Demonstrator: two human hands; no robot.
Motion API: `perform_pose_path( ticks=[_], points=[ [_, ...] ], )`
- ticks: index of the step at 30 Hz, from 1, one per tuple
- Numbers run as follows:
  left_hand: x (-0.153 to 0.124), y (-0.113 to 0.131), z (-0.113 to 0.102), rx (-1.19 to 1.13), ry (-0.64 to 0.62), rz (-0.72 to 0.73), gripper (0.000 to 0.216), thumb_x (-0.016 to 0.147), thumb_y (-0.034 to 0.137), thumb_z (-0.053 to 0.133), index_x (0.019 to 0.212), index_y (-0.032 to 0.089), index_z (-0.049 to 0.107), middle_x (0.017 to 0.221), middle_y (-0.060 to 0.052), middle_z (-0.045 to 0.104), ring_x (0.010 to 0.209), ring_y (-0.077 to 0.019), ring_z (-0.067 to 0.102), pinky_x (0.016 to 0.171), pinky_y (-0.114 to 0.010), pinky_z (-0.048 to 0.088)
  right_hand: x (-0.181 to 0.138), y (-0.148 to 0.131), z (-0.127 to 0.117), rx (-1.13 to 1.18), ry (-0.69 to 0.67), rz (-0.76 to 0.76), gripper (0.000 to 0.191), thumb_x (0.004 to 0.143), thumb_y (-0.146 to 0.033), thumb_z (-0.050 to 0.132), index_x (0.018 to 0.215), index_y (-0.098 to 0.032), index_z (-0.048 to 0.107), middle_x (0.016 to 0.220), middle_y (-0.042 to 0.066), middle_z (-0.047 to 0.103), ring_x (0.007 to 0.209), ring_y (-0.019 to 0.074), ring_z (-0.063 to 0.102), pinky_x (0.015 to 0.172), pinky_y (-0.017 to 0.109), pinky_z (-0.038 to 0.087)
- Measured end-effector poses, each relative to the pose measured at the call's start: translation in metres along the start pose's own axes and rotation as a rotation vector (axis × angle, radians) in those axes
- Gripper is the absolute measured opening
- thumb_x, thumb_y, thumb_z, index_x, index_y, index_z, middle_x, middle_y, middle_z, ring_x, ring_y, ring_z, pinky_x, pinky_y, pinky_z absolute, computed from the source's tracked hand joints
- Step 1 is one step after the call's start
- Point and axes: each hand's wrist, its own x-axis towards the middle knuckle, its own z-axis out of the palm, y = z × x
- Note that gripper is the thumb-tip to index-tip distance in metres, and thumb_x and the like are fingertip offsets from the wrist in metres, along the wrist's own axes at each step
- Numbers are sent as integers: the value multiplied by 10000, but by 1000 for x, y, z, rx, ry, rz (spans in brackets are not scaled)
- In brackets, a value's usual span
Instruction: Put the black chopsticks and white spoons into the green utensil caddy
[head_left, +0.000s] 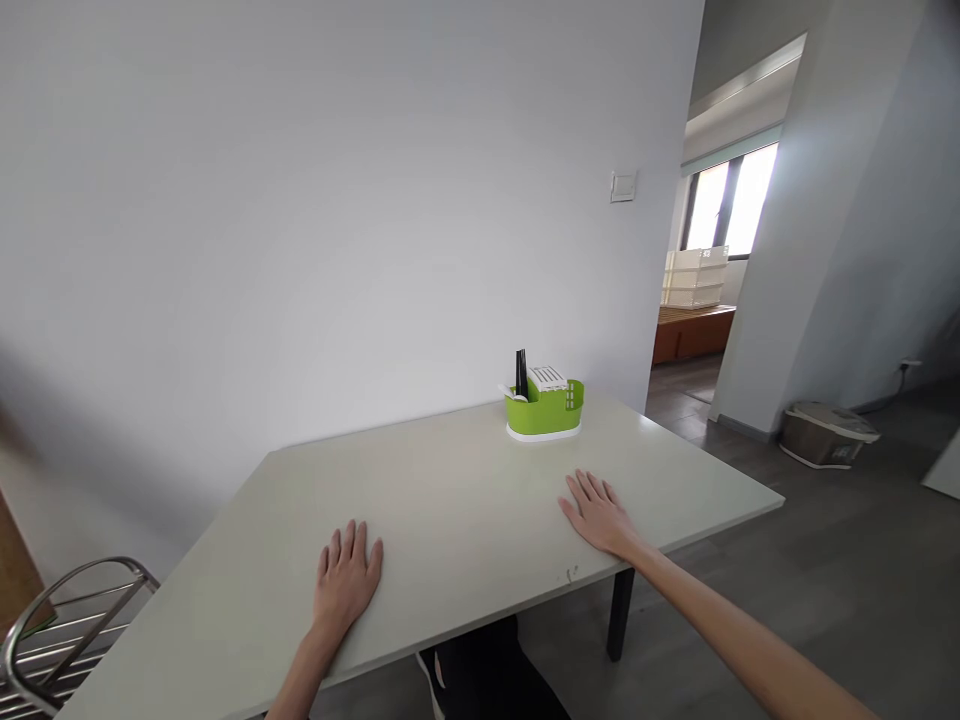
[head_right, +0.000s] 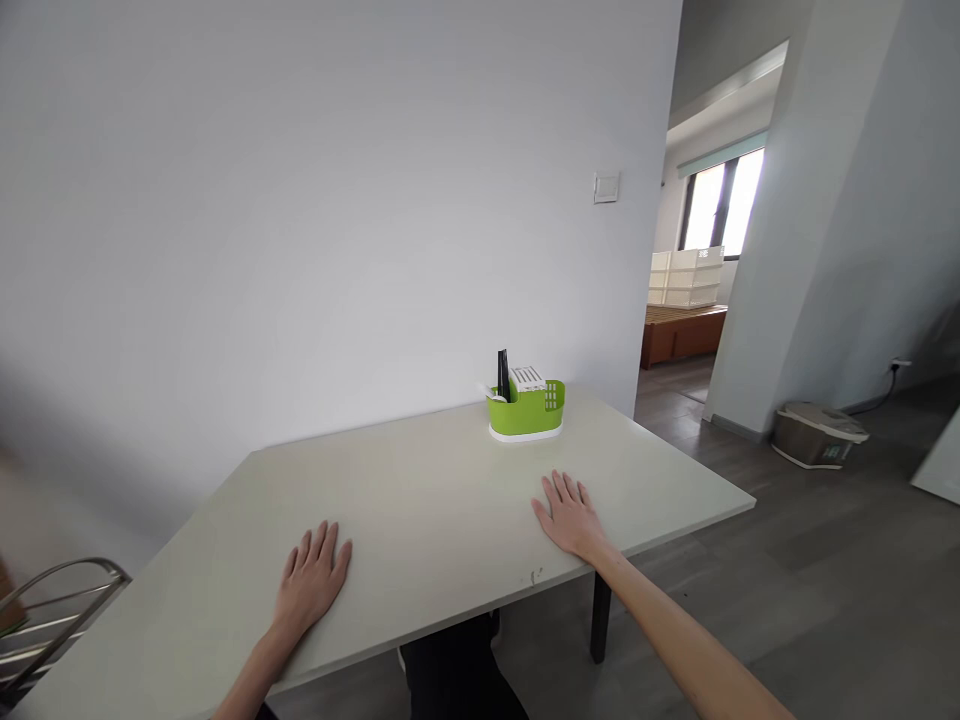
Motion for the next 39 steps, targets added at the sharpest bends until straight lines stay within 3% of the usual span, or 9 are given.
perform_pose_path(
  ticks=[12,39],
  points=[
    [6,4,-6,-26,-16,5,739,995,478,297,1598,76,444,1679,-153,393,1564,-384,326,1250,-537,270,-3,-6,-14,-3,-17,22,769,1061,-607,181,1677,-162,299,1763,98,181,1631,297,136,1314,494,91],
    [8,1,-4,-52,-67,-5,748,1008,493,271,1629,95,390,1709,-123,345,1588,-349,283,1273,-511,237,-6,-9,-19,15,3,25,698,1078,-513,187,1663,-165,337,1757,91,219,1625,294,161,1305,485,109]
  ],
)
